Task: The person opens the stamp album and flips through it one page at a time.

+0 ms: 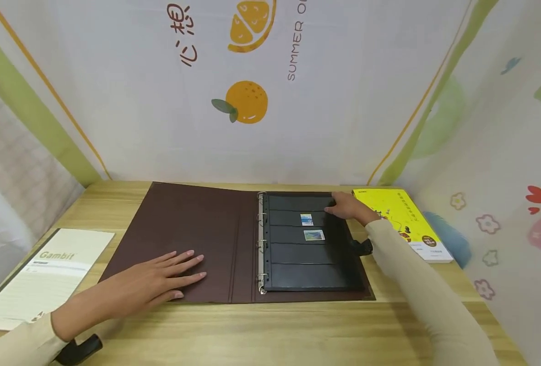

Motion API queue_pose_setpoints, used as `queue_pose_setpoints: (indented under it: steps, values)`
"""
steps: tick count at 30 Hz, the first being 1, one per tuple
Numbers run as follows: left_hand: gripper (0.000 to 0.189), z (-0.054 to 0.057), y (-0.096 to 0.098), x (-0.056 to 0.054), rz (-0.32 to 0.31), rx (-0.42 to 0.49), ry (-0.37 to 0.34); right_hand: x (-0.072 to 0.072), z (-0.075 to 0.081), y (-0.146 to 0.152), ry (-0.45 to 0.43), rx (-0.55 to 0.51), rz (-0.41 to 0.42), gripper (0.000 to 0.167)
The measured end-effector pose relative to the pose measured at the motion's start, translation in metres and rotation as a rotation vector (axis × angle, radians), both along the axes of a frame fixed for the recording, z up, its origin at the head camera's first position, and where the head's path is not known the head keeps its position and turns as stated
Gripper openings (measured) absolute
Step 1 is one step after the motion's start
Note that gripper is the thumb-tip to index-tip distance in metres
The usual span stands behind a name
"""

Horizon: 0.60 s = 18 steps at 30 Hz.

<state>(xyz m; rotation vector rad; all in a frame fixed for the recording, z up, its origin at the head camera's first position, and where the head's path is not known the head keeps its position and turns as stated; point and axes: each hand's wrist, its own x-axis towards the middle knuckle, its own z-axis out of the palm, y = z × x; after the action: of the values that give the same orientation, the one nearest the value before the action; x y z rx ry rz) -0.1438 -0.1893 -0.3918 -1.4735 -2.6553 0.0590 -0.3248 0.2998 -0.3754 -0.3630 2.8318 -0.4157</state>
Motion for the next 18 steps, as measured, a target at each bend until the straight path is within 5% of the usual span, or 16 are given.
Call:
queue_pose_setpoints:
  steps: [8, 14, 18]
  values:
    - [0.047, -0.003, 0.008, -0.011, 0.028, -0.032, -0.168, 0.001, -0.004, -0.004, 0.001, -0.003, -0.034, 0.063]
    - [0.048, -0.010, 0.006, -0.010, 0.030, 0.015, -0.178, 0.001, -0.004, -0.005, 0.027, -0.116, -0.119, 0.030]
    - [0.049, -0.013, 0.004, -0.009, 0.027, 0.036, -0.189, 0.003, -0.005, -0.008, 0.072, -0.190, -0.158, 0.035]
